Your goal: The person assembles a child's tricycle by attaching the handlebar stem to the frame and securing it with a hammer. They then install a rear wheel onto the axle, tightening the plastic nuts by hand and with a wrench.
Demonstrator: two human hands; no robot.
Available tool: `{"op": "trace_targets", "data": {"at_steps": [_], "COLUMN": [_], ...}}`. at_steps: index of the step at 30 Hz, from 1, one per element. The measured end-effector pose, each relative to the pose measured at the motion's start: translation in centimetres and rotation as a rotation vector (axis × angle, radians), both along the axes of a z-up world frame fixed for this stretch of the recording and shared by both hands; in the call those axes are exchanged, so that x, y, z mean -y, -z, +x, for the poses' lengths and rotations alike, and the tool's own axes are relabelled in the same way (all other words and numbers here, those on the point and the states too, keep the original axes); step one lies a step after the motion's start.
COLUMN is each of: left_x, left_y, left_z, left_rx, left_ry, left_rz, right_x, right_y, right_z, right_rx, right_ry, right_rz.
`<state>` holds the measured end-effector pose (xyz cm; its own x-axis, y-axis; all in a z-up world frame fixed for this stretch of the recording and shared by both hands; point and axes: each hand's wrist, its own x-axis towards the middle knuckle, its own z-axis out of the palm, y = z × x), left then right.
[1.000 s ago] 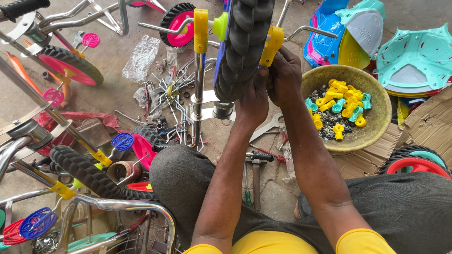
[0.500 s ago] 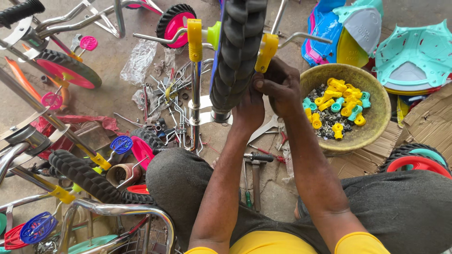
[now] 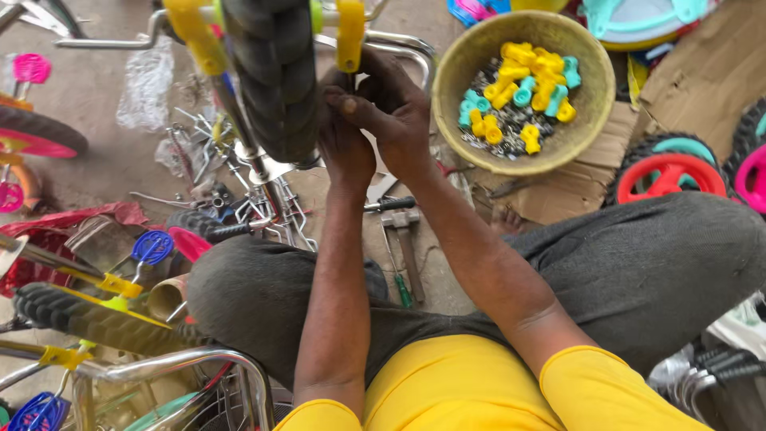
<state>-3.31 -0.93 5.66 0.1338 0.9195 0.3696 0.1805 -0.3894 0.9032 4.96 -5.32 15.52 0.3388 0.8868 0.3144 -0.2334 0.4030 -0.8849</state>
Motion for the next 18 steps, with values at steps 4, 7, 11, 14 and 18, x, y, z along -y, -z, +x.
{"op": "trace_targets", "data": {"at_steps": [4,7,11,14,18], "left_x": [1.6,1.5,0.8,-0.7,-2.8], "left_y": [-4.9,-7.2,-7.2,-7.0,-7.8], "left_z": [0.2,0.7,1.1,1.1,1.0], "left_rx": [0.234,0.385,0.296,0.22,0.265], "left_ry": [0.129,0.356,0.295,0.121,0.034], "left_rz": [0.119,-0.038,0.039,0.144,0.153], "right_x": [1.8,1.9,1.3,2.7,6.6], "right_y": [1.7,4.5,10.3,13.9,15.2], "right_z": [1.1,3.3,8.0,13.7,22.2], "right_rx": [-0.035,-0.071,-0.195,-0.111,-0.263], "right_ry": [0.029,0.059,0.16,0.324,0.612], "right_rz": [0.036,0.005,-0.458,-0.634,-0.59]}}
